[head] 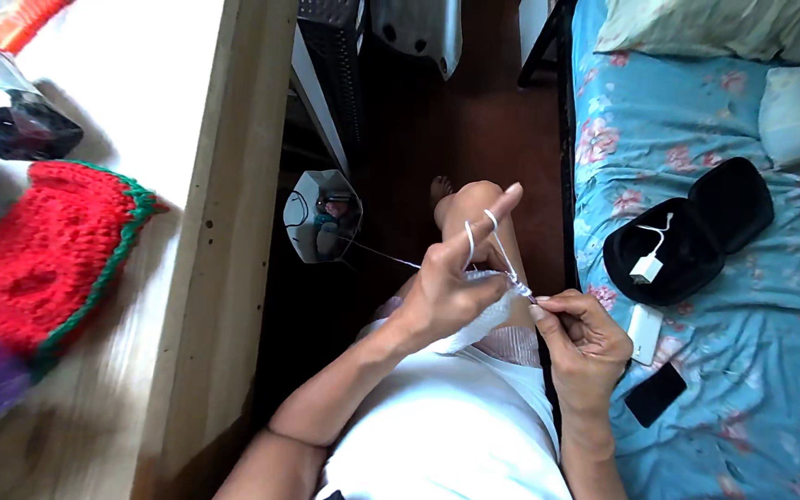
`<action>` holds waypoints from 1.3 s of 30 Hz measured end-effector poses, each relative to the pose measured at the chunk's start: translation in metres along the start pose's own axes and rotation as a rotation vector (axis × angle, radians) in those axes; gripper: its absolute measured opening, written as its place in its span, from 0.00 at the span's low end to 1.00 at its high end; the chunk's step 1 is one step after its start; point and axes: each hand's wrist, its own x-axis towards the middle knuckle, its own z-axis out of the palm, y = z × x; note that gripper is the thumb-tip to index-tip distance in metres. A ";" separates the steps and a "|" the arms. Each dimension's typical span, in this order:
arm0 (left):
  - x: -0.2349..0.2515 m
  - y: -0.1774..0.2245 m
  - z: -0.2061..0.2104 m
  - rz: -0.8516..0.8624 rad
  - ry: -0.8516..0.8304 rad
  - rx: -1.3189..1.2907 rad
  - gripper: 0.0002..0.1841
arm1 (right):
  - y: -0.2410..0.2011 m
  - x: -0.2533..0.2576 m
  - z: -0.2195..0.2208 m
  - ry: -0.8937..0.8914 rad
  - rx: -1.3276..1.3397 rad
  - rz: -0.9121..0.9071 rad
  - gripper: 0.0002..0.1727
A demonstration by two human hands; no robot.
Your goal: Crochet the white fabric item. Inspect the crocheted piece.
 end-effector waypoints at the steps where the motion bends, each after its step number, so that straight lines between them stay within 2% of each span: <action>1: -0.002 -0.005 0.006 0.071 0.009 0.036 0.42 | -0.003 0.001 0.002 -0.001 -0.041 -0.015 0.04; 3: -0.008 -0.018 0.020 0.215 0.068 0.088 0.36 | -0.012 0.005 0.006 0.003 -0.144 -0.014 0.03; 5: -0.012 -0.031 0.030 0.335 0.157 0.105 0.32 | -0.018 0.009 0.008 0.002 -0.161 0.063 0.03; 9: -0.013 -0.040 0.034 0.462 0.247 0.090 0.28 | -0.011 0.011 0.003 0.035 0.280 0.335 0.07; 11: -0.012 -0.032 0.033 0.389 0.255 0.013 0.31 | -0.009 0.008 0.004 0.069 0.327 0.324 0.08; 15: -0.009 -0.013 0.026 0.085 0.255 -0.187 0.40 | -0.005 -0.002 0.007 0.134 -0.084 0.026 0.04; 17: -0.007 -0.009 0.022 0.020 0.236 -0.212 0.42 | -0.001 -0.004 0.008 0.150 -0.257 -0.092 0.02; 21: -0.004 -0.003 0.014 -0.041 0.180 -0.218 0.40 | 0.002 -0.004 0.008 0.149 -0.453 -0.235 0.06; 25: 0.000 0.001 0.004 -0.062 0.152 -0.269 0.34 | 0.000 -0.003 0.007 0.136 -0.503 -0.272 0.06; 29: 0.003 0.004 -0.010 -0.193 0.095 -0.334 0.29 | 0.002 -0.003 0.006 0.104 -0.490 -0.306 0.07; 32: 0.004 0.003 -0.020 -0.272 0.035 -0.439 0.29 | 0.003 -0.003 0.005 0.074 -0.462 -0.323 0.07; 39: 0.004 0.002 -0.025 -0.339 -0.014 -0.567 0.25 | 0.005 -0.005 0.002 0.036 -0.368 -0.316 0.05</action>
